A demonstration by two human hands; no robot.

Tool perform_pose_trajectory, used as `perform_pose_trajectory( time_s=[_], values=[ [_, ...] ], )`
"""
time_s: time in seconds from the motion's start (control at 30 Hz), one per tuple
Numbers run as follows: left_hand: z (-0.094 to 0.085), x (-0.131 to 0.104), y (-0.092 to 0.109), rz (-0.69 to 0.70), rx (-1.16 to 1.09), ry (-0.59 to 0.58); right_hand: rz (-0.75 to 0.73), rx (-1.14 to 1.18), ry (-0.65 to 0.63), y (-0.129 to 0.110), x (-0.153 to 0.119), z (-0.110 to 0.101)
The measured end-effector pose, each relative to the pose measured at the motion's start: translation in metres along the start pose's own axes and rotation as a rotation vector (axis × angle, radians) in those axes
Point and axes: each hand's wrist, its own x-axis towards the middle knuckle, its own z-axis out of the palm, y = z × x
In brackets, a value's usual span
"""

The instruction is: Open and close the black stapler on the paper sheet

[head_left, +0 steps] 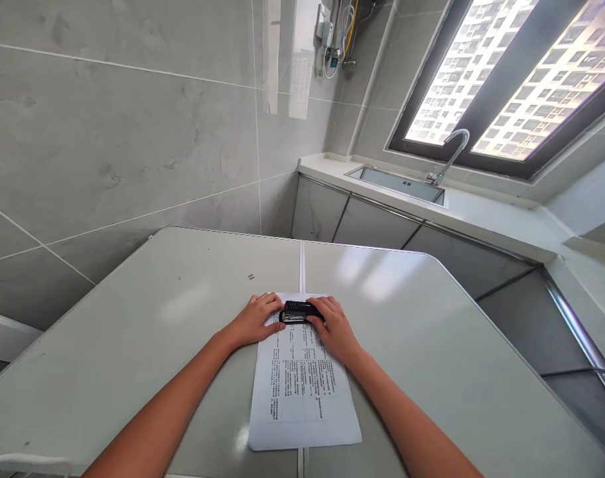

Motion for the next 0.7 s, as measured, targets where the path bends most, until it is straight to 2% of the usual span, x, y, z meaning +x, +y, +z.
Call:
perform_pose_trajectory(
  time_s=[0.13, 0.27, 0.37, 0.53, 0.7],
  values=[
    [0.002, 0.001, -0.001, -0.014, -0.008, 0.016, 0.012, 0.061, 0.029, 0.007, -0.001, 0.004],
    [0.002, 0.001, 0.0, -0.048, -0.017, 0.02, 0.102, 0.081, 0.177, 0.015, -0.004, 0.002],
    [0.002, 0.001, 0.001, -0.073, -0.033, 0.015, 0.123, 0.07, 0.243, 0.02, -0.006, -0.002],
    [0.002, 0.003, -0.001, -0.076, -0.072, 0.0, 0.127, 0.111, 0.293, 0.027, -0.007, -0.006],
    [0.002, 0.003, -0.001, -0.076, -0.093, 0.0, 0.069, 0.128, 0.257, 0.034, -0.005, -0.006]
  ],
)
